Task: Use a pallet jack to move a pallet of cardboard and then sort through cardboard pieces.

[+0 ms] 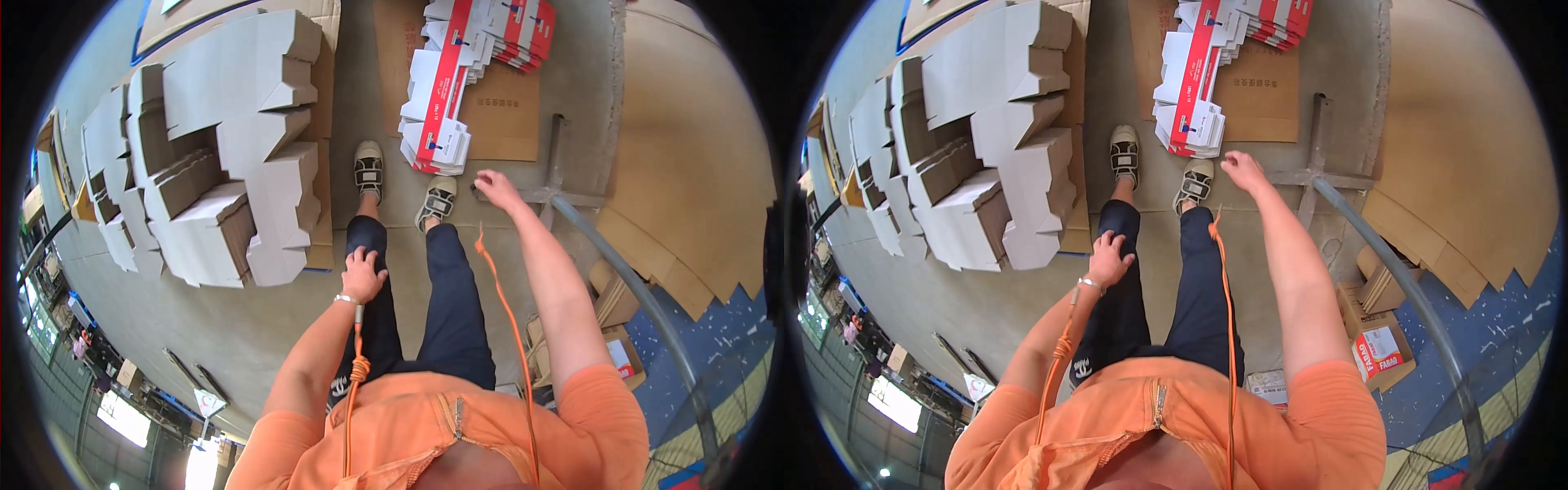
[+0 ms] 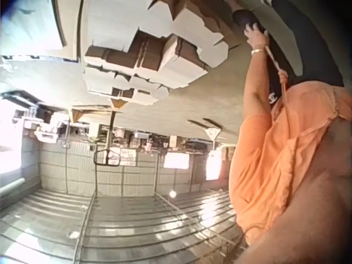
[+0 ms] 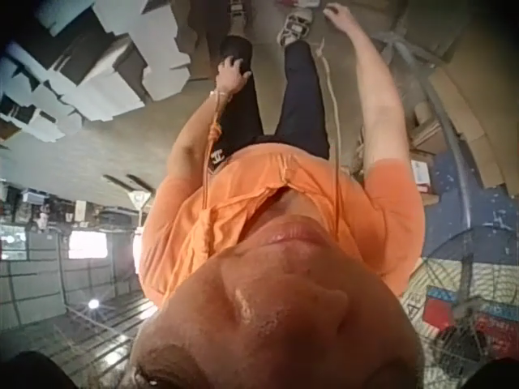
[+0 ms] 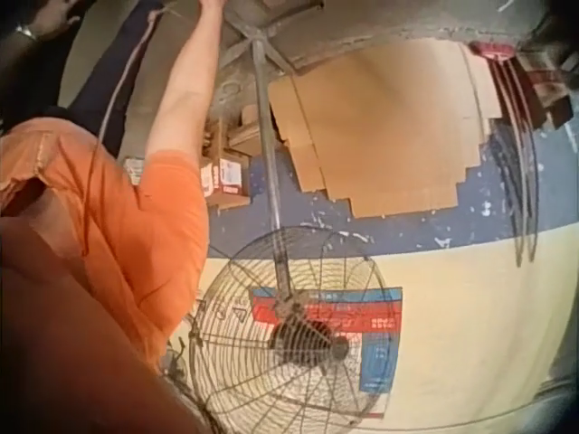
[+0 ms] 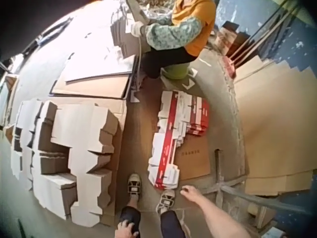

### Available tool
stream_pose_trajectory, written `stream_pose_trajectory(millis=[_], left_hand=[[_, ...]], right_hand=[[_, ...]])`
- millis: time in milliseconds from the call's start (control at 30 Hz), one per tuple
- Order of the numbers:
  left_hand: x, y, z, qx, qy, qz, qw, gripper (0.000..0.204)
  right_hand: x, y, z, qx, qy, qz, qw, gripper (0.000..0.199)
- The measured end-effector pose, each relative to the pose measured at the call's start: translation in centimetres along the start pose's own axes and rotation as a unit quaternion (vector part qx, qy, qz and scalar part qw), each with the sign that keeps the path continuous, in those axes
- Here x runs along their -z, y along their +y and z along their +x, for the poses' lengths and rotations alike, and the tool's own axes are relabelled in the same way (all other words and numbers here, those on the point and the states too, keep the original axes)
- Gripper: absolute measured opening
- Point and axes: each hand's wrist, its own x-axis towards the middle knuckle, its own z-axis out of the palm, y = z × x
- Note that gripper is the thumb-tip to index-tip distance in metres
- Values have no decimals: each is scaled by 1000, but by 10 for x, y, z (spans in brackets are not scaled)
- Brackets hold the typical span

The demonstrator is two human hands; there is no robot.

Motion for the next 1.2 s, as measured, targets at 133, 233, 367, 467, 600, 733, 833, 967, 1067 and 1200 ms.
stream_pose_trajectory(millis=[133, 233, 367, 467, 600, 733, 833, 967, 1067, 1200], left_hand=[[11, 8, 26, -19, 45, 17, 999, 37], [31, 1, 31, -47, 72, 0, 996, 30], [43, 2, 47, -40, 59, -25, 997, 29], [48, -2, 57, -47, 46, -21, 998, 30], [53, -8, 60, -34, 36, -23, 999, 30], [59, -1, 63, -39, 37, -23, 998, 26], [59, -1, 67, -58, 45, -23, 997, 26], [58, 1, 67, -31, 27, -37, 998, 28], [58, -1, 61, -54, 49, -27, 997, 27], [52, 3, 60, -64, 53, -39, 996, 27]], right_hand=[[-21, 13, 95, -4, 38, -34, 999, 57], [-38, 2, 147, -50, 36, -43, 997, 69], [-51, 27, 206, -76, 80, -71, 991, 84], [-62, 43, 224, -106, 98, -86, 986, 87], [-69, 42, 236, -149, 5, -80, 986, 76], [-57, 51, 241, -136, -29, -76, 987, 69], [-72, 56, 234, -122, 31, -135, 983, 68], [-71, 48, 233, -126, 16, -130, 983, 65], [-73, 33, 219, -114, 51, -148, 981, 67], [-66, 40, 219, -133, 40, -96, 986, 73]])
